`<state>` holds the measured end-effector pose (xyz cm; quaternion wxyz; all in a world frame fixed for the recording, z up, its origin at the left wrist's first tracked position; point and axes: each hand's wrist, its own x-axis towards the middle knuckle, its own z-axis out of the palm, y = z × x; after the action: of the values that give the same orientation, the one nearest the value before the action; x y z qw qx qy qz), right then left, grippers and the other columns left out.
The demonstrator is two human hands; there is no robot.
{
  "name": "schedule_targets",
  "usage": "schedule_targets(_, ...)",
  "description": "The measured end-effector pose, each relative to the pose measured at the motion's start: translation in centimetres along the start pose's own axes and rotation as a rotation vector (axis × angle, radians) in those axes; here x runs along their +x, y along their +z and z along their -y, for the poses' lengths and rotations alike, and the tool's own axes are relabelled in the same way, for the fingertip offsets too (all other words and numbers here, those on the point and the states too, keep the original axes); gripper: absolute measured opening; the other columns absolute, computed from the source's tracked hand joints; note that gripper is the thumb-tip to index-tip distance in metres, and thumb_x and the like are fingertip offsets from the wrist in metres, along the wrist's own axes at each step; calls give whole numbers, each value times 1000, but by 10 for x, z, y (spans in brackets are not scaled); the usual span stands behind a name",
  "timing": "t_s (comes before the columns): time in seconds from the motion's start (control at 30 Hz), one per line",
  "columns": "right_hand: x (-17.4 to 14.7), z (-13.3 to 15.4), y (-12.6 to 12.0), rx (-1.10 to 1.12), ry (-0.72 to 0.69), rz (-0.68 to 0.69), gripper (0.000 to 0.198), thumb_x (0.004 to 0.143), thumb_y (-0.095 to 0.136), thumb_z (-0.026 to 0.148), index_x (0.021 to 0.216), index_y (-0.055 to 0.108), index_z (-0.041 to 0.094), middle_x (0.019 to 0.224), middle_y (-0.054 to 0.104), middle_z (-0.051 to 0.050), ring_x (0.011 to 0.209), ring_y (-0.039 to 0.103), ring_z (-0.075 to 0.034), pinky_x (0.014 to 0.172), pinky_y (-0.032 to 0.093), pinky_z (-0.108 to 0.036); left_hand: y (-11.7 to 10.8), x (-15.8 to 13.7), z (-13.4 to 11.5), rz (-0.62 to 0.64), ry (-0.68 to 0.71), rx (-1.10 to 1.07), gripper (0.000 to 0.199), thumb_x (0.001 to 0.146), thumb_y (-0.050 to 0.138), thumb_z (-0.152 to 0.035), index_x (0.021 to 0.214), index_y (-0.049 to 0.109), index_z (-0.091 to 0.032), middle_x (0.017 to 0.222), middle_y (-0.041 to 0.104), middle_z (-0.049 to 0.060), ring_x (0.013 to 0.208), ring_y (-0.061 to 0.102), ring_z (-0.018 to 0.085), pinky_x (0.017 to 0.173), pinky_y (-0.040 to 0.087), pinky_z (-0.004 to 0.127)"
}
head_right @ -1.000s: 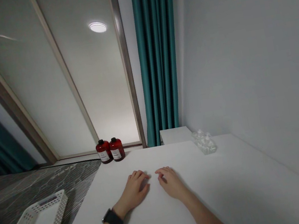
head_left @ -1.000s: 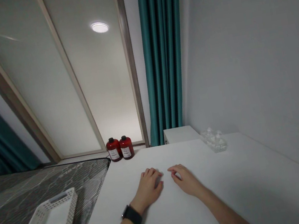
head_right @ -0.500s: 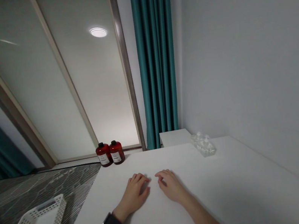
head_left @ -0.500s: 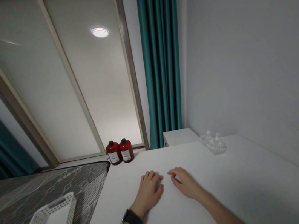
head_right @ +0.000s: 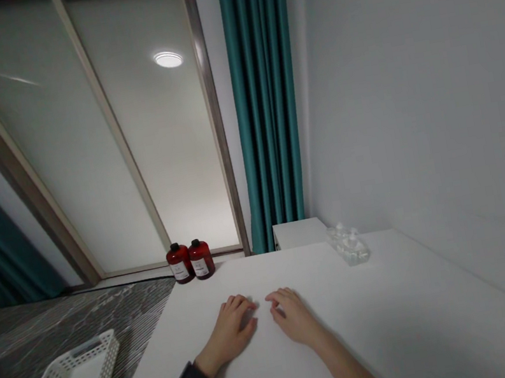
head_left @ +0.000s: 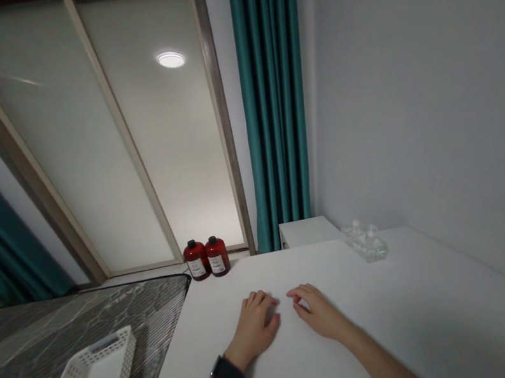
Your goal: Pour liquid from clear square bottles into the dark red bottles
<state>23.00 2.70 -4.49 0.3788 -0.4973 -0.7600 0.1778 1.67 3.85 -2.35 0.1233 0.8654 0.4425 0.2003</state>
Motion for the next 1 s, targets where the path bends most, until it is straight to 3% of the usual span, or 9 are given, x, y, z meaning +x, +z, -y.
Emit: schedule_targets(1.0, -2, 10, -7, -53, 37, 75, 29, 86, 53, 10, 109, 68, 19, 99, 68, -8, 101, 61, -25, 96, 46, -40, -2, 0, -1, -8, -7, -38, 25, 86, 58, -16, 109, 63, -23, 115, 64, 5, 111, 53, 26, 94, 40, 42)
